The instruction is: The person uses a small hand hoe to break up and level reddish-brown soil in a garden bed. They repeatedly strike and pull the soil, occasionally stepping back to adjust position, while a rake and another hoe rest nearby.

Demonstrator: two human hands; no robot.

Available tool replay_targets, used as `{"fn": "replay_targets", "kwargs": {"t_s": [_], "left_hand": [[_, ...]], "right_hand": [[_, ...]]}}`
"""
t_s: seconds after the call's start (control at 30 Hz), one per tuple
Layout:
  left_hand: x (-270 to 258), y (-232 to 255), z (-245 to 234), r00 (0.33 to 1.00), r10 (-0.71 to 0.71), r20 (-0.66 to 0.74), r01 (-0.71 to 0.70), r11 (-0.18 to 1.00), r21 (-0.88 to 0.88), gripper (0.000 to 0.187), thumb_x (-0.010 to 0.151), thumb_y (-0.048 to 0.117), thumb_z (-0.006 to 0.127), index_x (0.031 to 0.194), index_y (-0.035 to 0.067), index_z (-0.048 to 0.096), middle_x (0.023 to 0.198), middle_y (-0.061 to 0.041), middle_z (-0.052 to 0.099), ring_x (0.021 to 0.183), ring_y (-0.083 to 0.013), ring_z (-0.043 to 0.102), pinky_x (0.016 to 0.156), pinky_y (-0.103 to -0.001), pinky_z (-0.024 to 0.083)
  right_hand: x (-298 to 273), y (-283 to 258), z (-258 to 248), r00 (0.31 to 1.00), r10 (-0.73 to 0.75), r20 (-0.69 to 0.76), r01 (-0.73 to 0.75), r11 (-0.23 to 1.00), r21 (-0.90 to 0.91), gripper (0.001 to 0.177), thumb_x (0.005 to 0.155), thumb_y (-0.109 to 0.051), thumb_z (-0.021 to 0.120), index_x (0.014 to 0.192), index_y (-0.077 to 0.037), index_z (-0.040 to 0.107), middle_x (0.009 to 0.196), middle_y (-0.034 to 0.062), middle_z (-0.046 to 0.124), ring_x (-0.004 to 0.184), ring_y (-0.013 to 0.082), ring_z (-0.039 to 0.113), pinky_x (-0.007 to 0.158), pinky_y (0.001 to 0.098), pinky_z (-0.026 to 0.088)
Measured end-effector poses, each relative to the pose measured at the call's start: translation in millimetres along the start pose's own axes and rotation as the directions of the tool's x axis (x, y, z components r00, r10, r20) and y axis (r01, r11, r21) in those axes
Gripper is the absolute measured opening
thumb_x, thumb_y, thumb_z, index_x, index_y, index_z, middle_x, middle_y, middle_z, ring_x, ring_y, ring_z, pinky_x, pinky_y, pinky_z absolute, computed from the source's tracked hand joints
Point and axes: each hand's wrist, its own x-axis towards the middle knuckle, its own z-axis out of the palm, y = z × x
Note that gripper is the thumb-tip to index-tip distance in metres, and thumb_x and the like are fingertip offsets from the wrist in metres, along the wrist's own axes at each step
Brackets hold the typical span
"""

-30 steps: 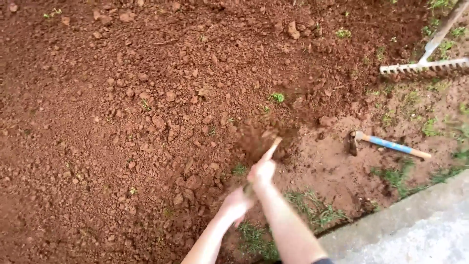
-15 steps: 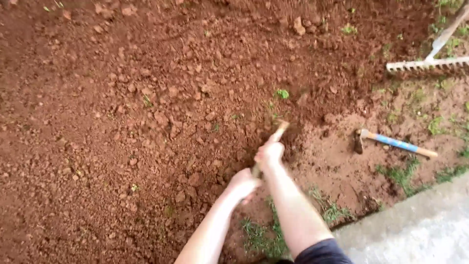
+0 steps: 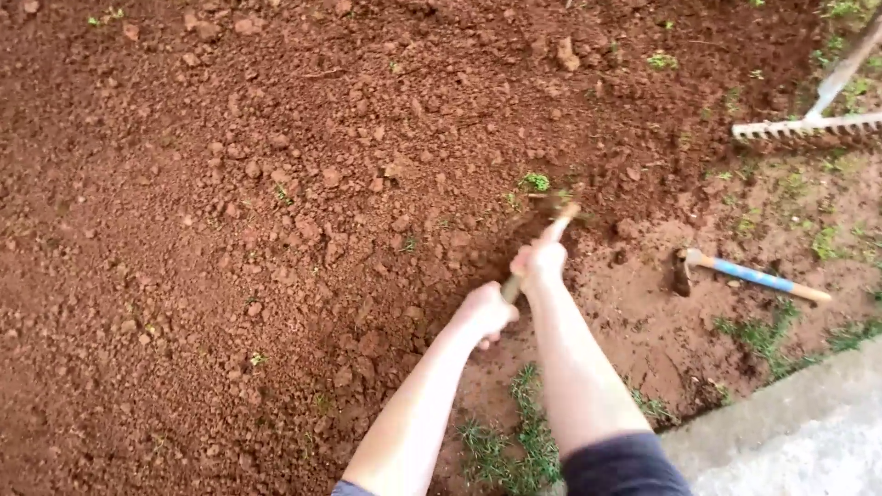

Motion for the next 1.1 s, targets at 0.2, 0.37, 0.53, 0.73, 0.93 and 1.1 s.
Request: {"fn": "replay_targets", "kwargs": {"t_s": [0.2,0.37,0.53,0.73,0.93,1.1], "left_hand": [[-82,-23,-30,0.984,-0.16,-0.078,0.145,0.974,-0.175,0.036,0.078,0.02,0.06,0.108,0.0,0.062,0.073,-0.018,0.06,0.069,-0.0325,0.062,0.068,-0.044,0.05],[-69,-90,0,0.945,-0.275,-0.178,0.131,0.816,-0.563,0.025,0.081,0.012,0.058,0.103,0.001,0.055,0.053,-0.012,0.056,0.029,-0.0247,0.056,0.032,-0.035,0.05],[-27,-47,-3,0.987,-0.005,0.161,0.052,0.955,-0.291,0.051,0.076,0.011,0.057,0.125,0.001,0.055,0.059,-0.005,0.053,0.029,-0.0202,0.052,0.035,-0.032,0.048],[-48,-87,-5,0.977,-0.187,0.104,0.203,0.962,-0.184,0.058,0.078,0.014,0.068,0.13,-0.007,0.056,0.077,-0.017,0.067,0.051,-0.0278,0.067,0.038,-0.04,0.053],[-146,-39,13,0.895,-0.431,0.113,0.445,0.855,-0.266,0.044,0.106,0.017,0.051,0.147,0.014,0.033,0.099,-0.003,0.061,0.049,-0.0046,0.047,0.036,-0.016,0.045],[-110,-32,26,0.956,-0.248,0.159,0.279,0.933,-0.225,0.059,0.107,0.041,0.044,0.154,0.007,0.034,0.065,0.003,0.051,0.04,-0.0058,0.037,0.035,-0.024,0.038]], "right_hand": [[-38,58,67,0.947,0.245,0.207,-0.2,0.956,-0.214,0.013,0.099,-0.024,0.03,0.092,-0.02,0.039,0.052,-0.0071,0.036,0.034,0.0119,0.037,0.026,0.0255,0.026],[-158,33,105,0.809,0.502,0.305,-0.359,0.834,-0.419,0.019,0.101,-0.022,0.029,0.084,-0.019,0.038,0.056,-0.0099,0.031,0.037,0.0103,0.033,0.031,0.023,0.023],[-137,-48,31,0.881,0.26,0.396,-0.352,0.918,0.181,0.018,0.102,-0.023,0.04,0.09,-0.019,0.053,0.055,-0.0039,0.041,0.042,0.0091,0.051,0.032,0.023,0.034],[-179,-3,76,0.961,0.272,0.042,-0.216,0.839,-0.499,0.03,0.098,-0.013,0.028,0.12,-0.023,0.012,0.079,0.0011,0.036,0.057,0.0149,0.038,0.054,0.0256,0.029],[-275,-48,73,0.861,0.509,0.016,-0.466,0.8,-0.378,0.064,0.107,-0.061,0.032,0.125,-0.008,0.062,0.054,-0.0082,0.026,0.042,0.0051,0.016,0.036,0.0204,0.012],[-248,-65,49,0.941,0.328,-0.088,-0.339,0.893,-0.296,0.047,0.109,-0.054,0.029,0.106,-0.011,0.047,0.052,-0.0046,0.029,0.04,0.0097,0.021,0.035,0.0271,0.017]]}}
